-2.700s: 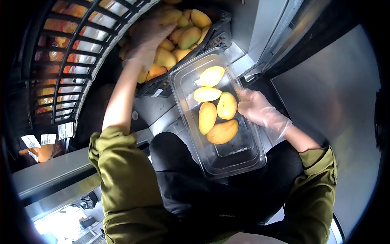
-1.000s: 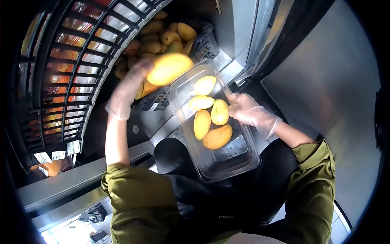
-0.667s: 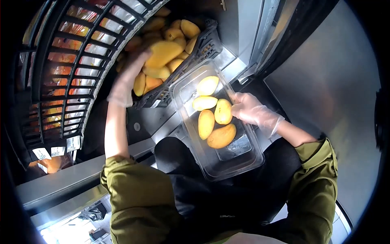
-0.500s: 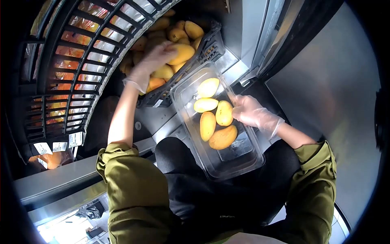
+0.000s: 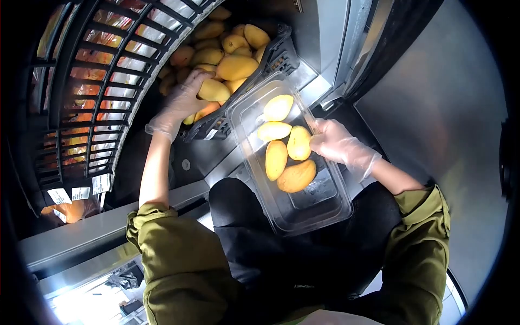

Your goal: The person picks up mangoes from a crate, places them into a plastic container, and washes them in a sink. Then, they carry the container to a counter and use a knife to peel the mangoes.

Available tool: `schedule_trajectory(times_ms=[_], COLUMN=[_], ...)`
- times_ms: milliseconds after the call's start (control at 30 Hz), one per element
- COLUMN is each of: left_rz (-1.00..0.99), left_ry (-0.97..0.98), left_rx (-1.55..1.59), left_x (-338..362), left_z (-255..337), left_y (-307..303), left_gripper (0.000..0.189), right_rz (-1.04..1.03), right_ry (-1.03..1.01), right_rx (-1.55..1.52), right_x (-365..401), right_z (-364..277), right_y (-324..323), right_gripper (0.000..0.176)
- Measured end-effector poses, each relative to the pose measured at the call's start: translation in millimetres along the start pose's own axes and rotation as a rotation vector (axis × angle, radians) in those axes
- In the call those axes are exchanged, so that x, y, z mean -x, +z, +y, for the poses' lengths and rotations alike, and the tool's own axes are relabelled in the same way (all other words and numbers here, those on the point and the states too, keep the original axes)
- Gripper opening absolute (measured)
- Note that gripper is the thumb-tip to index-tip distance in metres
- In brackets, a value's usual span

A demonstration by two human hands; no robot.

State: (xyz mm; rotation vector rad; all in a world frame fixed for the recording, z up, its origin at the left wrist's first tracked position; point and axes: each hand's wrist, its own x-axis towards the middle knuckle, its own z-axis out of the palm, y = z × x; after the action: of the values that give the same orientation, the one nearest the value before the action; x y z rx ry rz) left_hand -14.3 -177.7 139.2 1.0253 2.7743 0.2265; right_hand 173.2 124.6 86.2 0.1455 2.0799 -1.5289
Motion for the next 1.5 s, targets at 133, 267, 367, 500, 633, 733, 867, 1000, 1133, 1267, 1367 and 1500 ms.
schedule_trajectory(times_ms=[133, 267, 367, 500, 633, 733, 867, 1000, 1133, 1267, 1367, 1500], left_rz=[0.034, 0.108, 0.145, 0.119, -0.149, -0.303, -0.414, -0.208, 0.212, 0.451, 0.734, 0.826], left_ry=[-0.006, -0.134, -0.229, -0.370, -0.292, 0.009, 0.147, 0.062, -0.362, -0.935, -1.027, -1.016], left_rx=[0.095, 0.114, 0.264, 0.727, 0.926, 0.760, 0.455, 0.622, 0.342, 0.821, 1.683, 1.806], left_x=[1.7, 15.4, 22.4, 44.6, 105.5, 150.2, 209.1, 300.1, 401.6, 510.6, 570.2, 656.8], left_z=[-5.2, 1.8, 6.5, 72.3, 176.7, 239.4, 305.5, 360.5, 390.3, 415.5, 460.1, 470.7], left_y=[0.1, -0.8, 1.7, -18.1, -56.5, -100.2, -198.0, -323.8, -402.3, -386.7, -421.5, -385.4], left_gripper=[0.053, 0.050, 0.048, 0.050, 0.054, 0.057, 0.051, 0.044, 0.049, 0.068, 0.071, 0.080], right_rz=[0.023, 0.014, 0.003, 0.109, 0.177, 0.288, 0.339, 0.389, 0.207, 0.045, -0.278, -0.558], right_ry=[-0.041, -0.020, -0.030, -0.104, -0.126, -0.061, -0.060, -0.005, -0.022, -0.310, -0.227, -0.291], right_rx=[-0.018, 0.052, 0.070, -0.048, -0.075, -0.170, -0.238, 0.012, -0.014, -0.095, 0.120, 0.113], right_x=[5.6, 0.7, 5.3, 22.2, 97.6, 154.3, 259.2, 378.0, 456.0, 490.4, 510.2, 530.1], right_z=[-4.9, 8.4, 9.9, 18.5, -38.2, -78.2, -169.5, -275.2, -313.9, -336.0, -372.1, -377.5], right_y=[0.5, 3.5, 4.5, 13.1, 11.1, 24.7, 24.6, 40.9, 89.2, 152.4, 184.6, 235.7], right_gripper=[0.049, 0.051, 0.028, 0.025, 0.028, 0.030, 0.029, 0.022, 0.050, 0.055, 0.054, 0.061])
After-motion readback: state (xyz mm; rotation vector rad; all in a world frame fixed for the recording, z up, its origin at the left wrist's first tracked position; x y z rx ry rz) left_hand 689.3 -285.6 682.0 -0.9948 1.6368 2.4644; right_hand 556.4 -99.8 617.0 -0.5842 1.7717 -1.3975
